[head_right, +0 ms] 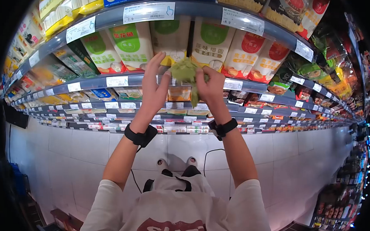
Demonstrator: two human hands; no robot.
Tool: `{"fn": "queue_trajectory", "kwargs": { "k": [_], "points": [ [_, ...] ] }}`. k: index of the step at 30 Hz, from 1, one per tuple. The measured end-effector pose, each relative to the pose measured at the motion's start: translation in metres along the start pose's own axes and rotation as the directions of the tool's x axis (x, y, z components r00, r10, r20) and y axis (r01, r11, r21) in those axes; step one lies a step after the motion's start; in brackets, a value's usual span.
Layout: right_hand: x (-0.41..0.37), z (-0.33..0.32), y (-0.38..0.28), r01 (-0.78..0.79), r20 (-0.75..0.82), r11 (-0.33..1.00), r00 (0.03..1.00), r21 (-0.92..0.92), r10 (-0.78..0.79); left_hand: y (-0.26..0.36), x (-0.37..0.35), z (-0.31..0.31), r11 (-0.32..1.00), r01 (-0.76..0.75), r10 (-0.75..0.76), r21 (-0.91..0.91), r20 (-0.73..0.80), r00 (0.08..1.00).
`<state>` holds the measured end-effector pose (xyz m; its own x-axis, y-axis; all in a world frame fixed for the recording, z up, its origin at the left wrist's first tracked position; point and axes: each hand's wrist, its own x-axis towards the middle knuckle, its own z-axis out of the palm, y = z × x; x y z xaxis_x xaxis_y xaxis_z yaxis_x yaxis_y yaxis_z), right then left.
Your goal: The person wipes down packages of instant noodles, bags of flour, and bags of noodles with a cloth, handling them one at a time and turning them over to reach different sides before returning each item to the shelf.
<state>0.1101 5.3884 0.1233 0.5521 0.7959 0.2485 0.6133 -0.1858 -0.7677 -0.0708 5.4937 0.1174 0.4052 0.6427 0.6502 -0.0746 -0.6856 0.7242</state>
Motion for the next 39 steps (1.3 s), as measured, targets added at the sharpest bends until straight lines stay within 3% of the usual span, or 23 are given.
{"fn": "queue_trajectory", "kwargs": {
  "k": [1, 3, 4, 6, 7, 9, 11, 13, 16, 19, 26, 28, 31, 35, 37, 38, 39],
  "points": [
    [-0.002, 0.008, -0.011, -0.013, -0.007, 1.0, 1.0, -0.002, 0.013, 0.001, -0.002, 0.004, 0.999, 0.022, -0.022, -0.044, -0.005, 1.0],
    [0.005, 0.028, -0.033, 0.205, -0.263, 0.979, 0.944, -0.015, -0.201, -0.002, 0.001, 0.015, 1.0, 0.014, -0.013, -0.017, 0.025, 1.0],
    [0.012, 0.036, -0.04, 0.199, -0.265, 0.98, 0.944, -0.014, -0.196, -0.006, 0.002, 0.023, 0.998, 0.041, -0.04, 0.041, -0.025, 0.999],
    [0.03, 0.048, -0.051, 0.416, -0.424, 0.862, 0.752, -0.289, -0.505, -0.011, 0.006, 0.03, 0.991, 0.106, -0.101, 0.083, -0.059, 0.993],
    [0.037, 0.049, -0.057, 0.412, -0.427, 0.866, 0.755, -0.282, -0.498, -0.013, 0.01, 0.03, 0.99, 0.107, -0.102, 0.089, -0.053, 0.993],
    [0.048, 0.052, -0.064, 0.172, -0.319, 0.932, 0.906, -0.32, -0.277, -0.014, 0.019, 0.03, 0.982, 0.185, -0.184, 0.031, -0.039, 0.982],
    [0.06, 0.053, -0.065, 0.15, -0.381, 0.927, 0.88, -0.343, -0.283, -0.009, 0.026, 0.032, 0.976, 0.21, -0.207, 0.061, -0.042, 0.977],
    [0.067, 0.045, -0.07, 0.04, -0.334, 0.953, 0.931, -0.3, -0.145, -0.003, 0.03, 0.033, 0.952, 0.303, -0.301, 0.036, -0.052, 0.952],
    [0.069, 0.045, -0.065, 0.12, -0.422, 0.949, 0.874, -0.29, -0.239, -0.015, 0.026, 0.039, 0.973, 0.196, -0.189, 0.12, -0.069, 0.98],
    [0.068, 0.041, -0.061, 0.117, -0.397, 0.96, 0.892, -0.254, -0.214, -0.025, 0.018, 0.046, 0.968, 0.131, -0.112, 0.212, -0.1, 0.989],
    [0.06, 0.027, -0.049, 0.266, -0.493, 0.952, 0.815, -0.149, -0.305, -0.019, 0.014, 0.041, 0.979, 0.174, -0.163, 0.102, -0.103, 0.981],
    [0.059, 0.025, -0.048, 0.15, -0.446, 0.959, 0.86, -0.24, -0.246, -0.013, 0.017, 0.04, 0.979, 0.187, -0.176, 0.085, -0.117, 0.977],
    [0.062, 0.027, -0.042, 0.224, -0.472, 0.934, 0.815, -0.28, -0.337, -0.021, 0.034, 0.036, 0.949, 0.309, -0.303, 0.058, -0.084, 0.949],
    [0.062, 0.026, -0.042, 0.242, -0.473, 0.924, 0.803, -0.296, -0.363, -0.025, 0.055, 0.03, 0.904, 0.39, -0.387, 0.176, -0.05, 0.921],
    [0.061, 0.026, -0.045, 0.241, -0.455, 0.921, 0.813, -0.307, -0.364, -0.024, 0.051, 0.036, 0.956, 0.28, -0.269, 0.086, -0.119, 0.956],
    [0.059, 0.025, -0.045, 0.239, -0.458, 0.921, 0.811, -0.308, -0.364, -0.023, 0.046, 0.038, 0.957, 0.277, -0.267, 0.085, -0.117, 0.957],
    [0.055, 0.024, -0.047, 0.218, -0.453, 0.933, 0.827, -0.285, -0.332, -0.005, 0.043, 0.036, 0.943, 0.328, -0.332, -0.053, -0.118, 0.936]
  ]
}}
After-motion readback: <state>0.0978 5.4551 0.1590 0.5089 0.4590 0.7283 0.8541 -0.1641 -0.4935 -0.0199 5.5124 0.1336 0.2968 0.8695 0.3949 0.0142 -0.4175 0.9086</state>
